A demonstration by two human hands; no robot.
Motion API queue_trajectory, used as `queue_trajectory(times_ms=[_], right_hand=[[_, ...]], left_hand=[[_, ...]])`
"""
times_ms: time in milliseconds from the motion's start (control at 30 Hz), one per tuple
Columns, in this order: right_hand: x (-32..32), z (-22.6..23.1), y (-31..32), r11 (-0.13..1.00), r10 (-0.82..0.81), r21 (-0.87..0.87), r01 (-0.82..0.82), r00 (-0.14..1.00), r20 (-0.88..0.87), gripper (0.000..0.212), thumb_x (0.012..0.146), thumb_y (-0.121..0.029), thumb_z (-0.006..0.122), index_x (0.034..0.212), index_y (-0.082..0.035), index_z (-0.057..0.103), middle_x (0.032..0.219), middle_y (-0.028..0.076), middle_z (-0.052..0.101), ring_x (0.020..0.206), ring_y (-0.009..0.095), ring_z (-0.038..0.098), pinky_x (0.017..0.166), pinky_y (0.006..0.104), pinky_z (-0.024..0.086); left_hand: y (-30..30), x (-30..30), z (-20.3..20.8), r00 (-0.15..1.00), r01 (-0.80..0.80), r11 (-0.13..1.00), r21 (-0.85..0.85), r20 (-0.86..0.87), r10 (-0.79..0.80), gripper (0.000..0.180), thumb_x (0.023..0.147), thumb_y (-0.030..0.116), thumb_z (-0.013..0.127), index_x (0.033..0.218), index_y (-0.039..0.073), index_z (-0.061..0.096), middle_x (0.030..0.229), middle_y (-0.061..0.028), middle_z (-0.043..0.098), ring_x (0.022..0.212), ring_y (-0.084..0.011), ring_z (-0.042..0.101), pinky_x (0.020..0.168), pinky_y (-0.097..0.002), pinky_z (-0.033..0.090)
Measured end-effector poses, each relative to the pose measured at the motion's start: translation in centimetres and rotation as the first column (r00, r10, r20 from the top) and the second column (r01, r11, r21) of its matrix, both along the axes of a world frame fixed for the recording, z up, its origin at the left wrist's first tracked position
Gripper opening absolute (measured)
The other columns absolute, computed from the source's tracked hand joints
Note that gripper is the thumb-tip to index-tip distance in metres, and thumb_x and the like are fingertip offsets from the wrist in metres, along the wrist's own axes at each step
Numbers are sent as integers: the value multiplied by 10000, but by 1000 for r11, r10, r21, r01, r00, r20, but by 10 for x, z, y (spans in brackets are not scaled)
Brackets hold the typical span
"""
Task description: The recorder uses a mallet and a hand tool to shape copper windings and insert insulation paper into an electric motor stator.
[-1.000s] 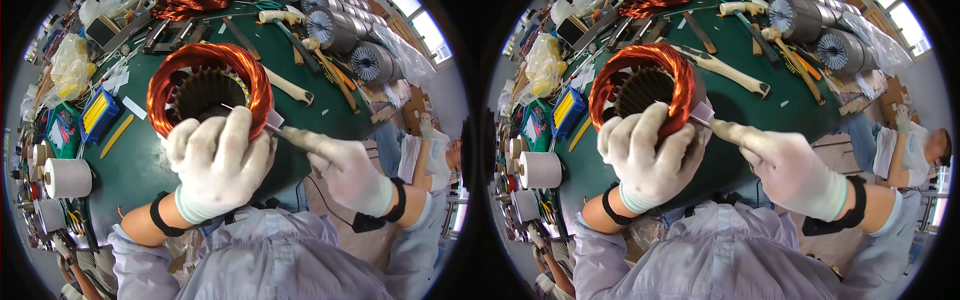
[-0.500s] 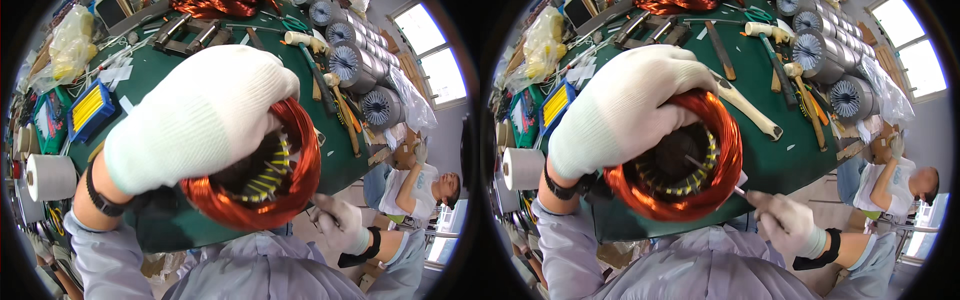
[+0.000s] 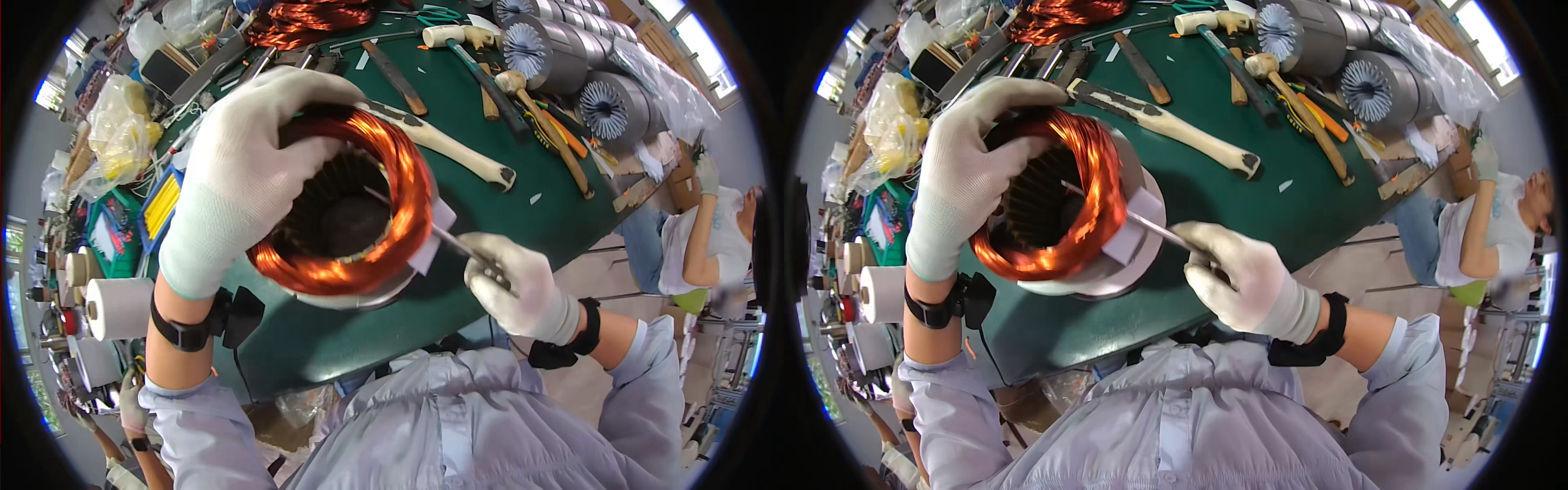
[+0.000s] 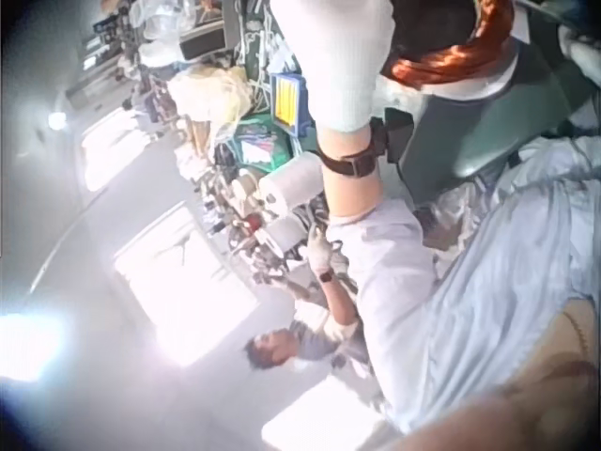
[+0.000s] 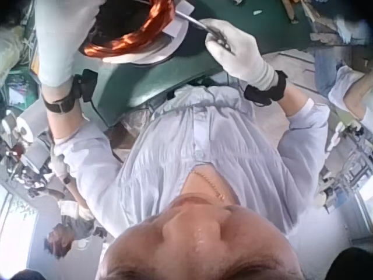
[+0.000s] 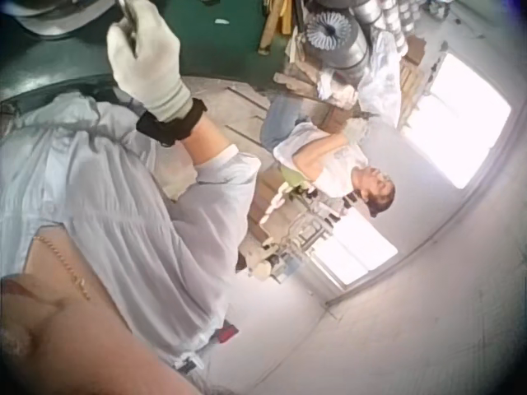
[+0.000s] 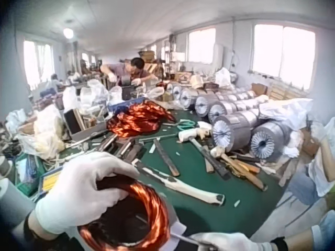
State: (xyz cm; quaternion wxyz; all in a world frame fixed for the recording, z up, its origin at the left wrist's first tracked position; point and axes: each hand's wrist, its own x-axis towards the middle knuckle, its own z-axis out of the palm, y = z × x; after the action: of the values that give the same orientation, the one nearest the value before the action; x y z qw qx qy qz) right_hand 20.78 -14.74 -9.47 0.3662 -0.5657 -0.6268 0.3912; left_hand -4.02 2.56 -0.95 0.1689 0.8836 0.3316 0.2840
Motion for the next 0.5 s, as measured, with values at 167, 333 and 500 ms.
queue_trajectory(times_ms=[167,333,500], right_hand=[[11,23,-9,994,5,109,-20,992,128,352,1001,-14,560,1351,15,590,1124,161,722,909,256,710,880,302,557],[41,43,-25,999,26,42,-33,987,160,332,1021,-49,526,1335,-20,630,952,160,694,740,231,650,712,299,528],[58,44,-69,985,-147,-65,159,976,158,343,1001,-34,523,1323,-3,640,933,129,701,756,171,648,730,296,527]], left_hand=[[-78,3,-3,989,137,830,541,-31,-143,386,749,74,772,1132,90,730,1230,-118,691,1205,-325,627,1012,-451,496],[-103,47,-36,951,-38,718,695,-195,240,290,724,198,792,992,108,728,1373,-77,620,1312,-342,540,1068,-506,438],[-102,50,-45,957,-98,732,674,-137,254,252,732,167,785,969,99,733,1345,-74,643,1319,-336,538,1068,-495,442]])
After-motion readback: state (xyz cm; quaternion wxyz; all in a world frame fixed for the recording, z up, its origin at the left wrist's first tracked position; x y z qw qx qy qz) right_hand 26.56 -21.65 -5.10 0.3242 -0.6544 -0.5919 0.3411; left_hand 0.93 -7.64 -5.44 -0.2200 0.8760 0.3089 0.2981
